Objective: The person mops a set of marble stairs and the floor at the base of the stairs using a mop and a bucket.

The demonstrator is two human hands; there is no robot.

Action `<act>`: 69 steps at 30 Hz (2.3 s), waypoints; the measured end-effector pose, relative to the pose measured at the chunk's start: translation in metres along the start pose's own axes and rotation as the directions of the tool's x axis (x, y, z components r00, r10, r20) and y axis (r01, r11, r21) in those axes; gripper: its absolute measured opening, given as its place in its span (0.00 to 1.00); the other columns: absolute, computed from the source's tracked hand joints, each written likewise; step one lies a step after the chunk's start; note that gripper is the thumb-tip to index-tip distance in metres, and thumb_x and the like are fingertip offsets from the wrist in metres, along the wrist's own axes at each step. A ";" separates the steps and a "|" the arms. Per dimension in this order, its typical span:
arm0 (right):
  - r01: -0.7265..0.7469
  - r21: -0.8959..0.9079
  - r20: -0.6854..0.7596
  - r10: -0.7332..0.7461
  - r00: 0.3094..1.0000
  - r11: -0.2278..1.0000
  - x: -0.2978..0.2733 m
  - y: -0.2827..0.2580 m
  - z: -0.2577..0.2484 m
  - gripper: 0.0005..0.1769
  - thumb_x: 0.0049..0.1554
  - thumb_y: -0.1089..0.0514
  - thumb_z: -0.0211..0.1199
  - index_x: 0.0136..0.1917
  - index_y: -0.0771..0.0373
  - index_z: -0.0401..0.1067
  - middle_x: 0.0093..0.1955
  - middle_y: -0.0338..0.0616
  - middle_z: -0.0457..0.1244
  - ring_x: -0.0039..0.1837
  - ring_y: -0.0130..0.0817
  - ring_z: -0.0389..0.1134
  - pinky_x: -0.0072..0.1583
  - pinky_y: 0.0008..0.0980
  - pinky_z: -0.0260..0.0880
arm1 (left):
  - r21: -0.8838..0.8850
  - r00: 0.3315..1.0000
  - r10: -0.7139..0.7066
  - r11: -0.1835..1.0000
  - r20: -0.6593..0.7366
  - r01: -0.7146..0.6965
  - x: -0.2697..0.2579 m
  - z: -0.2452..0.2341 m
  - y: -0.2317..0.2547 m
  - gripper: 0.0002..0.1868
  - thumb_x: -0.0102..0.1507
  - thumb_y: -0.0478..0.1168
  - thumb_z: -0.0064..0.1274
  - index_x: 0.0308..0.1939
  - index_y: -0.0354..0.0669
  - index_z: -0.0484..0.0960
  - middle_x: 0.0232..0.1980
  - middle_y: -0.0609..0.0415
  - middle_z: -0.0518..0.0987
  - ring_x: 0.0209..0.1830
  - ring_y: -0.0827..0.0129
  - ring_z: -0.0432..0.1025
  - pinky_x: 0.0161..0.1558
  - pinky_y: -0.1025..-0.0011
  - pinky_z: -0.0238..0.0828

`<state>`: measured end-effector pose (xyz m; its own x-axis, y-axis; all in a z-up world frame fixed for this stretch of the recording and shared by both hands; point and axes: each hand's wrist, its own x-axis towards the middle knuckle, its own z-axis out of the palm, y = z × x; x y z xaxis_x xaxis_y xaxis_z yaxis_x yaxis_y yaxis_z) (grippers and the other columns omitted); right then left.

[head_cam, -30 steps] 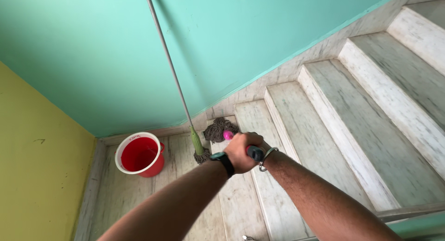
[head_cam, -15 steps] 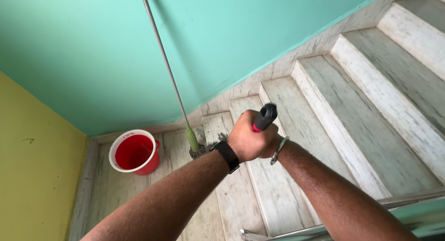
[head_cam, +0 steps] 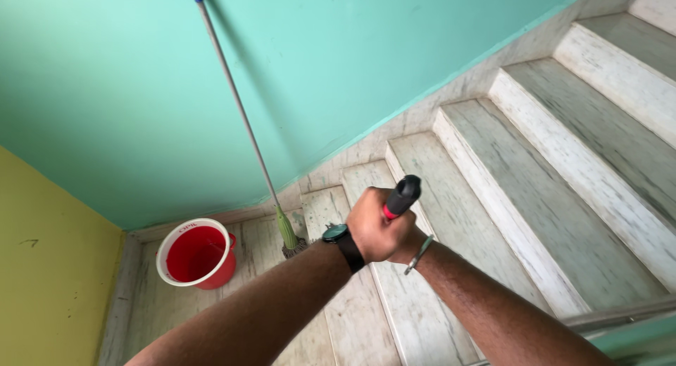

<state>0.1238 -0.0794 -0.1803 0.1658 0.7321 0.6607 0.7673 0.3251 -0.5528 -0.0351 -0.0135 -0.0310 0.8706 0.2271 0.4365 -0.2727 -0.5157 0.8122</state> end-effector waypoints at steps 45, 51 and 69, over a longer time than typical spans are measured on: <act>-0.374 0.482 0.342 0.224 0.913 0.792 0.021 -0.023 -0.005 0.02 0.56 0.60 0.64 0.41 0.59 0.74 0.46 0.37 0.68 0.48 0.22 0.68 0.48 0.28 0.73 | 0.104 0.984 -0.144 0.986 0.104 0.133 -0.012 -0.014 0.016 0.13 0.55 0.46 0.52 0.22 0.41 0.79 0.22 0.49 0.79 0.22 0.57 0.75 0.30 0.61 0.73; -0.069 0.089 0.030 0.066 0.997 0.994 -0.007 0.013 0.014 0.08 0.54 0.59 0.63 0.37 0.58 0.65 0.43 0.36 0.64 0.46 0.27 0.66 0.47 0.31 0.68 | 0.023 1.000 -0.005 1.000 0.000 0.005 -0.017 -0.002 -0.006 0.13 0.56 0.43 0.48 0.21 0.39 0.75 0.21 0.48 0.77 0.20 0.58 0.74 0.28 0.62 0.72; -0.601 0.018 0.379 0.551 0.743 0.799 -0.082 0.149 0.077 0.08 0.53 0.56 0.64 0.40 0.55 0.65 0.44 0.34 0.65 0.49 0.29 0.65 0.52 0.31 0.64 | 0.297 0.986 0.094 0.946 0.134 -0.131 -0.048 0.031 -0.076 0.04 0.50 0.38 0.55 0.27 0.42 0.80 0.32 0.46 0.82 0.39 0.48 0.77 0.46 0.53 0.71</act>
<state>0.1768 -0.0451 -0.3563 0.3110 0.9504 -0.0059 0.5019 -0.1695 -0.8482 -0.0438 -0.0114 -0.1258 0.8881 0.0642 0.4552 -0.2503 -0.7630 0.5960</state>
